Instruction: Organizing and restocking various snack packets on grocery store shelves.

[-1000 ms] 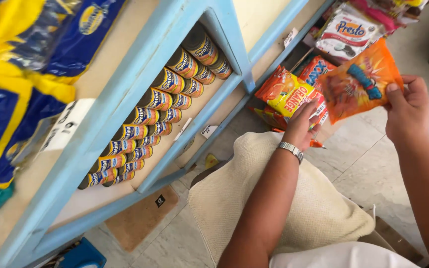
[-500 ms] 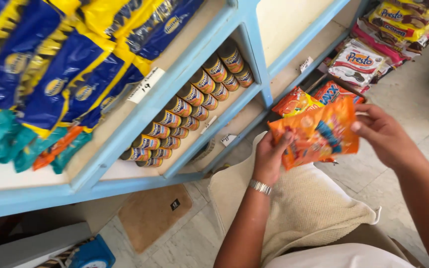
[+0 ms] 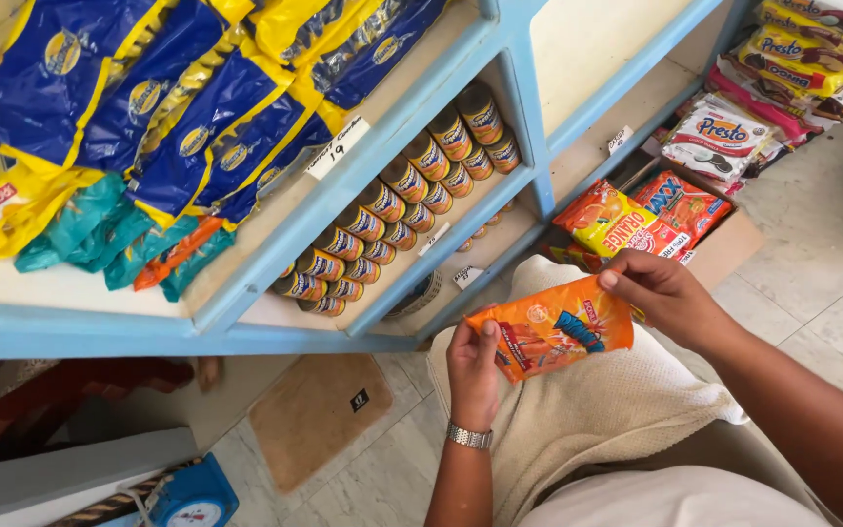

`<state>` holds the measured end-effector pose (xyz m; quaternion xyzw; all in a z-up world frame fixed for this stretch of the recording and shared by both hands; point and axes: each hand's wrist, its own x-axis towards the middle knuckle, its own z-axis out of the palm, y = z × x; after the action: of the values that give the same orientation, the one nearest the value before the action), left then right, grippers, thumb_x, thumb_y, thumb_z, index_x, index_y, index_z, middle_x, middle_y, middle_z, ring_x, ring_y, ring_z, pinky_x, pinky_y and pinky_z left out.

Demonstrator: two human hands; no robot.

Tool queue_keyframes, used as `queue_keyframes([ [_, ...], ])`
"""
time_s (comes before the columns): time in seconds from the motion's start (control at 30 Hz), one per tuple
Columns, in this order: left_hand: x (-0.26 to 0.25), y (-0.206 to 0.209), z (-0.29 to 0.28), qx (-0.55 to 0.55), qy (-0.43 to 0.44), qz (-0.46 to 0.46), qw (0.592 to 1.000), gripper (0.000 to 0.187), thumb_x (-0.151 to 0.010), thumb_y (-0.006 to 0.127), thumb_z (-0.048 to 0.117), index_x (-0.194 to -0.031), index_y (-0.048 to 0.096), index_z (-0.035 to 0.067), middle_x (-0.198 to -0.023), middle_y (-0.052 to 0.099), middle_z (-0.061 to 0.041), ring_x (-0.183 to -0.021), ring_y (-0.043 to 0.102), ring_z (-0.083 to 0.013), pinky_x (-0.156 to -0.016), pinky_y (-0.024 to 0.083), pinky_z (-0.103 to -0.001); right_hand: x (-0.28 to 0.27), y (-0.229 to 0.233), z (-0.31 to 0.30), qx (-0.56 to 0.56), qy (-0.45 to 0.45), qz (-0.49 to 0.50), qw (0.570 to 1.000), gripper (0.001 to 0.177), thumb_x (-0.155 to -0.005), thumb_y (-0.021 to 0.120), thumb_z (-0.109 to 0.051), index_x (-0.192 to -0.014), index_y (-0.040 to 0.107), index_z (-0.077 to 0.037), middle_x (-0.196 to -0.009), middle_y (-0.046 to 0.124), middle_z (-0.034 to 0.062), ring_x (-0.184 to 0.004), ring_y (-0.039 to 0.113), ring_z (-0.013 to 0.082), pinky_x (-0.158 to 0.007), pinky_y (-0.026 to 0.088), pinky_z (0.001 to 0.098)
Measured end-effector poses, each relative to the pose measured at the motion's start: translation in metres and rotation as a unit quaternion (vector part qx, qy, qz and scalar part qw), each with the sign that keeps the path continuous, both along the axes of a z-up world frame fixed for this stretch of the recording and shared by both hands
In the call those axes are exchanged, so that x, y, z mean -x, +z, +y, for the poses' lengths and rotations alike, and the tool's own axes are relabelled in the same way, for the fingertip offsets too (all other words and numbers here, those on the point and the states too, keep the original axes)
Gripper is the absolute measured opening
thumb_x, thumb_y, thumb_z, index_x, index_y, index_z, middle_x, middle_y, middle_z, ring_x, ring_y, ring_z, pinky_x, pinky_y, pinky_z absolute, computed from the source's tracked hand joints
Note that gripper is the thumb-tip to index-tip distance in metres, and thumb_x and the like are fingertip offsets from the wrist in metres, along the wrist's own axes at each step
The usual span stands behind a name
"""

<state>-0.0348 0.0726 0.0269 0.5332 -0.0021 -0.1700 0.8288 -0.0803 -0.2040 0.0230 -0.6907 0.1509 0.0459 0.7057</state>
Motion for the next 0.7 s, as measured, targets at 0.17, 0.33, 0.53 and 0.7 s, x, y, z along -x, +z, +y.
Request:
queue_keyframes([
  [0.17, 0.009, -0.016, 0.019, -0.028, 0.035, -0.014, 0.999, 0.031, -0.103, 0.065, 0.026, -0.121, 0.067, 0.001, -0.111, 0.072, -0.006, -0.1, 0.065, -0.0105, -0.092, 0.053, -0.028, -0.001, 0.018, 0.015, -0.014, 0.041, -0.169, 0.985, 0.019, -0.102, 0.062, -0.024, -0.098, 0.071, -0.008, -0.088, 0.066, -0.0062, -0.081, 0.056, 0.0005, -0.069, 0.048, 0.0192],
  [0.33, 0.011, -0.002, 0.019, 0.033, 0.031, 0.025, 0.999, 0.027, -0.105, 0.062, 0.027, -0.118, 0.063, 0.003, -0.111, 0.072, -0.009, -0.1, 0.069, -0.0163, -0.09, 0.056, -0.033, -0.006, -0.011, 0.008, -0.049, 0.002, -0.036, 0.998, 0.024, -0.106, 0.063, -0.024, -0.105, 0.073, -0.002, -0.086, 0.064, 0.0033, -0.074, 0.048, 0.0092, -0.058, 0.038, 0.0247],
  [0.53, 0.0, 0.021, 0.02, 0.104, 0.082, 0.075, 0.988, 0.028, -0.103, 0.058, 0.028, -0.123, 0.059, 0.009, -0.123, 0.068, -0.005, -0.111, 0.068, -0.016, -0.094, 0.057, -0.035, -0.016, 0.004, 0.009, -0.079, 0.101, 0.02, 0.992, 0.03, -0.091, 0.066, -0.02, -0.118, 0.067, -0.008, -0.1, 0.074, 0.0012, -0.089, 0.069, 0.0092, -0.069, 0.052, 0.026],
  [0.7, -0.004, 0.004, 0.024, 0.105, 0.096, 0.084, 0.986, 0.03, -0.103, 0.057, 0.03, -0.125, 0.059, 0.009, -0.126, 0.067, -0.006, -0.114, 0.066, -0.018, -0.095, 0.056, -0.037, -0.012, -0.012, 0.008, -0.075, 0.12, 0.024, 0.99, 0.024, -0.091, 0.07, -0.013, -0.113, 0.068, -0.002, -0.098, 0.075, 0.0049, -0.09, 0.071, 0.0133, -0.081, 0.059, 0.0314],
])
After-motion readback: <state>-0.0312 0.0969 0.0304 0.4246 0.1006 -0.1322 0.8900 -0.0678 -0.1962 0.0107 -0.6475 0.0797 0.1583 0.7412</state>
